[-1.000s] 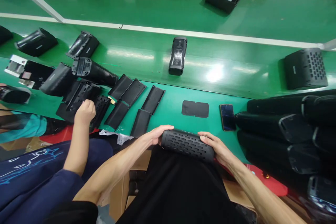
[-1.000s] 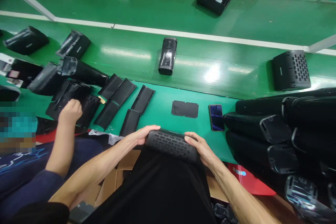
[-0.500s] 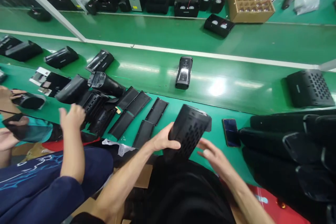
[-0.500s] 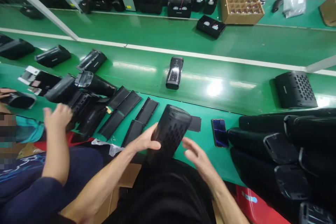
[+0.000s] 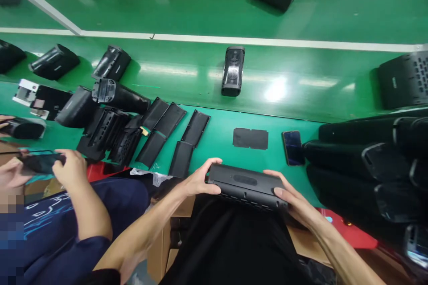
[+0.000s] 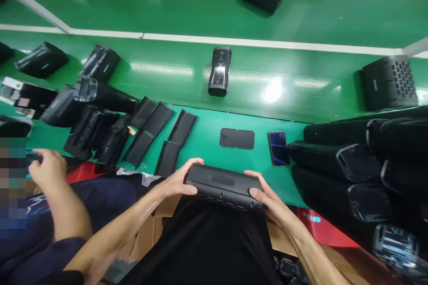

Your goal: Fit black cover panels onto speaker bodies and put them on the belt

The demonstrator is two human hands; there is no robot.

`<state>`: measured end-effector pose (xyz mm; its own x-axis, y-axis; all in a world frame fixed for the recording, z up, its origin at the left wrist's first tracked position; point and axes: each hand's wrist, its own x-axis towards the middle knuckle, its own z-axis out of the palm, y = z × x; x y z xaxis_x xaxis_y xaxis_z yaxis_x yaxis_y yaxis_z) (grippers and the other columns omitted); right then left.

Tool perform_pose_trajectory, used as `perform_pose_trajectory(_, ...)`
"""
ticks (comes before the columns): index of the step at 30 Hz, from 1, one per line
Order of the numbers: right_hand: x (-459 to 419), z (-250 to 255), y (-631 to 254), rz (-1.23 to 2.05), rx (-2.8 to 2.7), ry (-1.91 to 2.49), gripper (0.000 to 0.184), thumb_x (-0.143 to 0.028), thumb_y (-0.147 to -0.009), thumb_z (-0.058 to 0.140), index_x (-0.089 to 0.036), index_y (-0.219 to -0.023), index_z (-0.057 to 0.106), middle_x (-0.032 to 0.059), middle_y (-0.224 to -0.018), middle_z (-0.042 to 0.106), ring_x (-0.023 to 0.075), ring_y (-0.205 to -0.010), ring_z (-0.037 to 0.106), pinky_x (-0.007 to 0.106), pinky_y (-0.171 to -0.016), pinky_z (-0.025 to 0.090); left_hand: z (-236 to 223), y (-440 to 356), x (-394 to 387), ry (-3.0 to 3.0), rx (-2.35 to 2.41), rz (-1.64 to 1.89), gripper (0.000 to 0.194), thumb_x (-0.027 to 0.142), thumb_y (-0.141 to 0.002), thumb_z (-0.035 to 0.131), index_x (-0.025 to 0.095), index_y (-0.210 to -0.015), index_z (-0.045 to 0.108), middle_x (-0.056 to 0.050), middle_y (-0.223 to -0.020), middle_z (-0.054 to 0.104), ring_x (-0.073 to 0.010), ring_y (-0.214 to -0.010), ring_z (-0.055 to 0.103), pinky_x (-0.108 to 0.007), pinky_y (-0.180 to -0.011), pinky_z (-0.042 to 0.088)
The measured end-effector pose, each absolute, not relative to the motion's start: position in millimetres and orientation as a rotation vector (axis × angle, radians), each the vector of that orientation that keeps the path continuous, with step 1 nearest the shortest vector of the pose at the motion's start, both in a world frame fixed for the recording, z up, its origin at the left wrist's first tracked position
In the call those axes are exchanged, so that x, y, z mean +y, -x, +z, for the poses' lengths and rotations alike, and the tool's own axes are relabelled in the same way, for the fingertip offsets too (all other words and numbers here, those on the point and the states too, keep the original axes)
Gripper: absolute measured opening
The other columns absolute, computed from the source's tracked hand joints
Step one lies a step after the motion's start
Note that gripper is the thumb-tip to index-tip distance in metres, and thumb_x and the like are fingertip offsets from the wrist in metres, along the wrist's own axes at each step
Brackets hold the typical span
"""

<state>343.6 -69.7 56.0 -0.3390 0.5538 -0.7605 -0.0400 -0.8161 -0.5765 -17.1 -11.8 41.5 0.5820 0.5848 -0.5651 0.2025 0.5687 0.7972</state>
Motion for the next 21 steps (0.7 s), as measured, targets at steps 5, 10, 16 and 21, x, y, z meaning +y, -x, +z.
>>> perform_pose_trajectory(5, -75.2, 68.5, -339.0, 1.918, -1.044, 1.623, 0.101, -0.067, -0.080, 0.076, -0.038, -0.163, 0.025, 0.0096, -0.167, 0.033, 0.0380, -0.147, 0.041, 0.050, -0.119, 0.033, 43.3, 10.5, -30.3, -0.940, 0.969, 0.407, 0.091, 0.057, -0.070, 0.082, 0.027, -0.145, 0.039, -0.006, -0.129, 0.053, -0.0269, -0.108, 0.054, -0.037, -0.092, 0.043)
perform_pose_trajectory(10, -88.7, 75.1, -328.1, 1.718, -1.132, 1.724, 0.084, -0.062, -0.082, 0.075, -0.034, -0.153, 0.039, 0.0114, -0.154, 0.047, 0.0386, -0.140, 0.045, 0.049, -0.113, 0.039, 55.0, 7.5, -29.0, -0.919, 0.963, 0.406, 0.086, 0.053, -0.068, 0.082, 0.025, -0.140, 0.044, -0.006, -0.122, 0.057, -0.0279, -0.106, 0.054, -0.038, -0.092, 0.043)
perform_pose_trajectory(16, -92.3, 72.0, -329.7, 1.841, -0.879, 1.700, 0.084, -0.063, -0.076, 0.078, -0.036, -0.148, 0.044, 0.0088, -0.146, 0.051, 0.0359, -0.124, 0.055, 0.044, -0.102, 0.048, 53.8, 2.1, -40.7, -0.882, 1.012, 0.418, 0.089, 0.054, -0.069, 0.083, 0.026, -0.144, 0.043, -0.007, -0.124, 0.056, -0.0283, -0.106, 0.055, -0.041, -0.093, 0.045)
perform_pose_trajectory(21, -91.3, 83.6, -340.4, 1.924, -0.957, 1.702, 0.087, -0.062, -0.074, 0.082, -0.039, -0.149, 0.044, 0.0080, -0.159, 0.044, 0.0419, -0.135, 0.049, 0.045, -0.102, 0.049, 59.0, 5.4, -43.8, -0.932, 0.970, 0.469, 0.105, 0.058, -0.070, 0.083, 0.028, -0.156, 0.032, -0.013, -0.155, 0.042, -0.0382, -0.138, 0.043, -0.049, -0.115, 0.033)
